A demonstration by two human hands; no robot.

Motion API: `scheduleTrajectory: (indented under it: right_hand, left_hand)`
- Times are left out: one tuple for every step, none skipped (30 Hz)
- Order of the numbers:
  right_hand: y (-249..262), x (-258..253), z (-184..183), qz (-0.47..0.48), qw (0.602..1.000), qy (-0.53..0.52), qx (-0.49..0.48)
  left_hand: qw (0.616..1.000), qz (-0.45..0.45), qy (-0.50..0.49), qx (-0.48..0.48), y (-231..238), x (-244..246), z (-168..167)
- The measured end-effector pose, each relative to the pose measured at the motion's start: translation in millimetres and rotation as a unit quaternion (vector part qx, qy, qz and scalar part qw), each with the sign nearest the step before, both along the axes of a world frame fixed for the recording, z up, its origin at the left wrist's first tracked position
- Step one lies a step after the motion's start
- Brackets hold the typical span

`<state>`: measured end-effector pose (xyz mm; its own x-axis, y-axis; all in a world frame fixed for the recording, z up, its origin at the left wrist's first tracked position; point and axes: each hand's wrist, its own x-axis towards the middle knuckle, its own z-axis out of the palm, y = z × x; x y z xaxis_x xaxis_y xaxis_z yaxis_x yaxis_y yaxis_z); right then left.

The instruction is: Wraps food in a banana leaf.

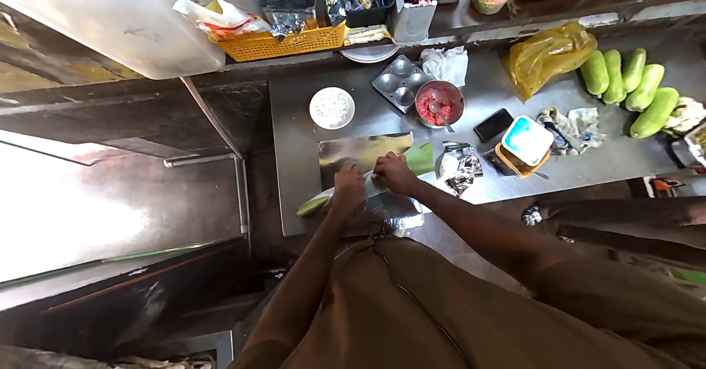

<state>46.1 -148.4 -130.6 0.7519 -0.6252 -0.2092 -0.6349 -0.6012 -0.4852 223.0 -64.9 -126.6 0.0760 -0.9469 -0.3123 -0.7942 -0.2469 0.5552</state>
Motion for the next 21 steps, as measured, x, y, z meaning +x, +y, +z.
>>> scheduleTrajectory:
  right_hand:
    - [0.4,1.8,1.3,-0.024,0.999,0.021,0.028]
    - [0.7,3.0,3.5,-0.041,0.997,0.044,0.056]
    - [0.5,3.8,4.9,-0.048,0.994,0.061,0.079]
    - [0.7,4.2,5.7,-0.047,0.993,0.065,0.091]
    - [1.5,4.1,6.3,-0.042,0.994,0.059,0.084]
    - [1.9,2.8,7.1,-0.032,0.997,0.047,0.058]
    - [2.1,0.1,8.6,-0.012,0.999,0.034,0.024]
    - [1.9,-3.7,10.2,0.015,1.0,0.024,-0.011]
    - [2.0,-7.5,12.1,0.045,0.998,0.023,-0.036]
    - [2.8,-10.9,12.8,0.068,0.996,0.024,-0.055]
    - [3.1,-13.8,11.7,0.084,0.994,0.025,-0.065]
    - [3.3,-16.2,8.9,0.094,0.993,0.025,-0.074]
    - [2.8,-17.7,5.6,0.098,0.992,0.024,-0.08]
    - [2.0,-18.2,2.0,0.098,0.991,0.019,-0.085]
    - [1.9,-18.2,-1.2,0.091,0.992,0.009,-0.084]
    - [1.4,-17.6,-3.1,0.078,0.994,-0.001,-0.078]
    - [-0.2,-17.1,-2.2,0.063,0.996,0.002,-0.069]
    - [-3.2,-17.0,0.1,0.047,0.997,0.013,-0.058]
    - [-6.5,-17.4,3.1,0.032,0.998,0.033,-0.04]
    - [-7.7,-18.0,3.0,0.022,0.998,0.051,-0.025]
    - [-5.7,-17.8,2.4,0.019,0.998,0.062,-0.014]
  left_hand:
    - [0.999,-0.014,0.015,-0.03,4.0,0.2,-1.5]
    - [0.998,-0.032,0.026,-0.05,8.1,-0.1,-4.6]
    - [0.996,-0.043,0.037,-0.062,11.6,-1.0,-9.2]
    - [0.996,-0.041,0.053,-0.063,14.1,-1.9,-13.4]
    - [0.996,-0.03,0.068,-0.052,14.7,-3.0,-15.6]
    - [0.996,-0.011,0.077,-0.03,12.9,-5.2,-15.2]
    - [0.997,0.013,0.077,-0.003,9.7,-8.6,-12.8]
    - [0.997,0.035,0.068,0.026,5.7,-12.1,-10.2]
    - [0.996,0.05,0.054,0.053,1.9,-14.6,-9.2]
    - [0.995,0.052,0.038,0.075,-0.7,-16.5,-8.8]
    - [0.995,0.047,0.023,0.09,-2.4,-18.5,-9.5]
    - [0.995,0.042,0.011,0.095,-2.5,-21.2,-10.1]
    - [0.995,0.041,-0.002,0.093,-1.8,-24.3,-9.1]
    - [0.996,0.047,-0.014,0.075,0.8,-27.4,-6.6]
    - [0.997,0.051,-0.024,0.042,5.6,-29.8,-3.4]
    - [0.998,0.048,-0.028,0.002,11.9,-30.8,1.1]
    - [0.999,0.032,-0.022,-0.028,18.0,-30.2,6.1]
    - [0.999,0.013,-0.017,-0.043,23.2,-29.8,9.1]
    - [0.999,-0.002,-0.019,-0.051,26.2,-29.4,5.9]
    - [0.998,-0.007,-0.023,-0.05,29.5,-29.4,1.5]
    - [0.999,-0.005,-0.027,-0.041,33.2,-29.5,-0.1]
